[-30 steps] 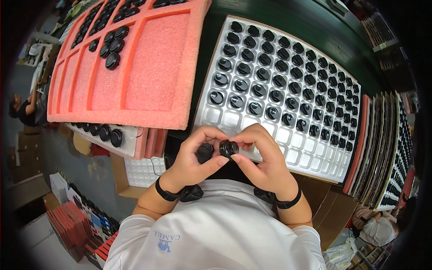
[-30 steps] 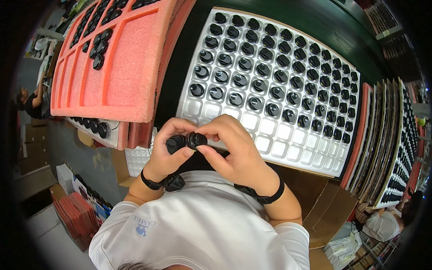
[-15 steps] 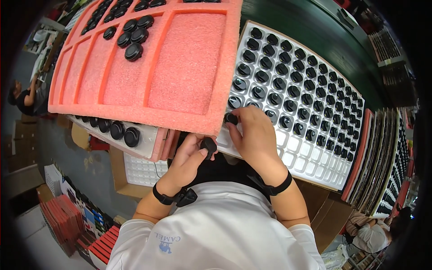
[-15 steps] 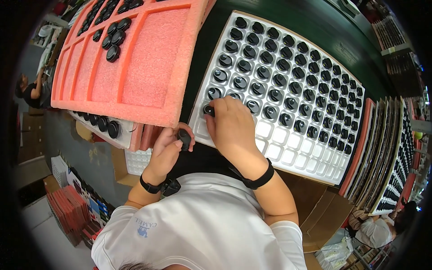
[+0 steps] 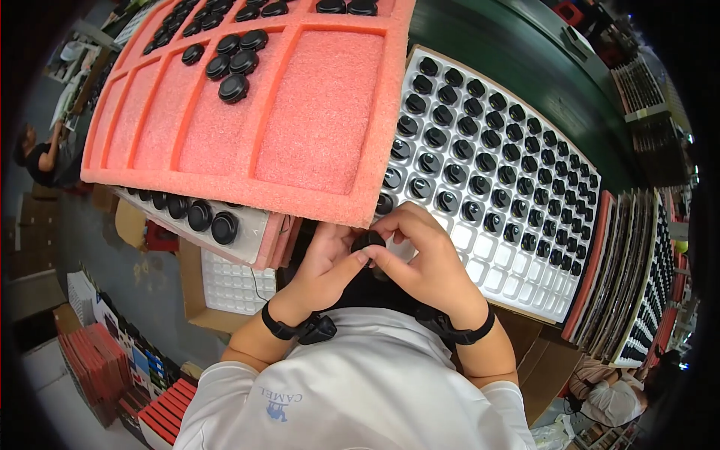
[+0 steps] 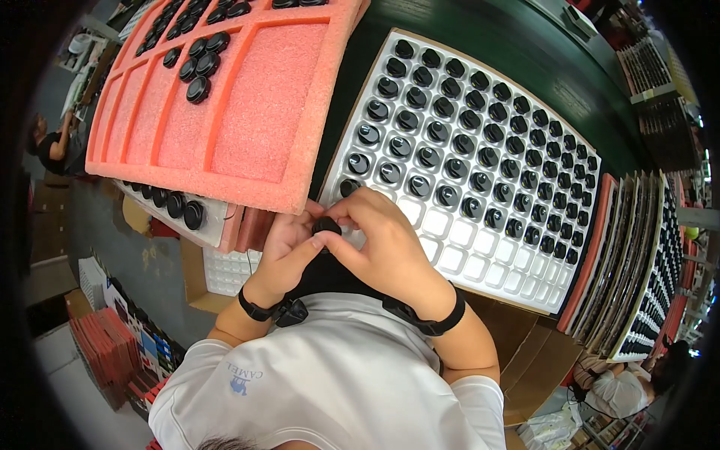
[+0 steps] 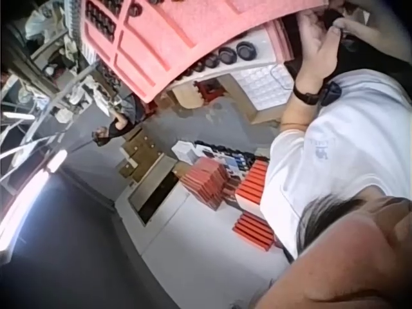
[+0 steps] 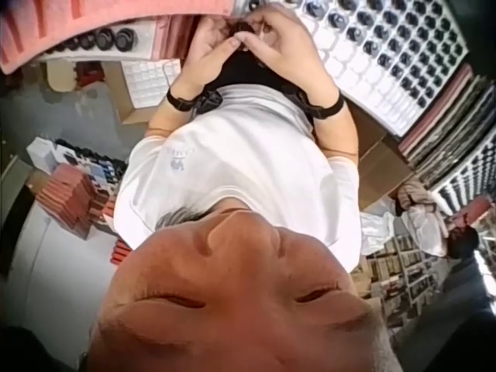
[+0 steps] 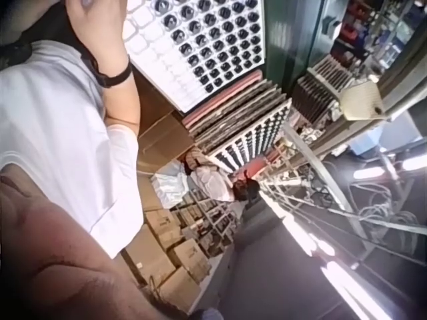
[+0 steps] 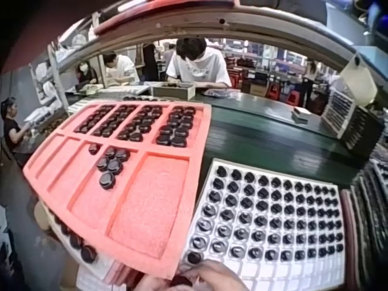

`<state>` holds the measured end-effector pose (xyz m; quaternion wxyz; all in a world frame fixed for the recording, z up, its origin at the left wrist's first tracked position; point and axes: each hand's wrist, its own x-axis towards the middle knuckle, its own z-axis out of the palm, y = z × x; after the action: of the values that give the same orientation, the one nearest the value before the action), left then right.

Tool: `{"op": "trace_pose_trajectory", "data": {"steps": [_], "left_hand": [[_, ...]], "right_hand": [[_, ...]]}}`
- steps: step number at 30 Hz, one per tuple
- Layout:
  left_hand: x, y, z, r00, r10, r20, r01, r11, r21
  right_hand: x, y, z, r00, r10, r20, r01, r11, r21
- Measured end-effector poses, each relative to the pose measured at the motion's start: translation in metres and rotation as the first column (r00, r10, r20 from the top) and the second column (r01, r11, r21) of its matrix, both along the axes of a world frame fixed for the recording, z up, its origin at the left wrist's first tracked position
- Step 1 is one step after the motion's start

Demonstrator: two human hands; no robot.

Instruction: The person picks up a black component from a white tray, joins it with a second piece from a pink foam board, and places the assembled unit back into the white tray. They also reach for a bundle of black components from a shelf and set them onto the foam board.

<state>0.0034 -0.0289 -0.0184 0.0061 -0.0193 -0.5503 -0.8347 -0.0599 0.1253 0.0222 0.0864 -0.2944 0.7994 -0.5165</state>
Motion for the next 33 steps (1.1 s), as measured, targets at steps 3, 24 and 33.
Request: {"op": "trace_pose_trajectory", "data": {"steps": [3,24,33], "left_hand": [[-0.004,0.001,-0.001,0.998,-0.036,-0.058,0.036,0.999,-0.004],[0.007,-0.020,-0.005,0.958,-0.277,0.070,0.275,0.961,0.042],[0.008,-0.020,-0.010,0.950,-0.300,0.083,0.297,0.953,0.055]], "right_hand": [[-0.005,0.006,0.014,1.000,0.018,-0.021,-0.019,1.000,-0.013],[-0.111,-0.132,0.125,0.766,0.357,-0.535,-0.127,0.899,0.418],[-0.114,-0.152,0.123,0.662,0.458,-0.594,-0.101,0.839,0.534]]}}
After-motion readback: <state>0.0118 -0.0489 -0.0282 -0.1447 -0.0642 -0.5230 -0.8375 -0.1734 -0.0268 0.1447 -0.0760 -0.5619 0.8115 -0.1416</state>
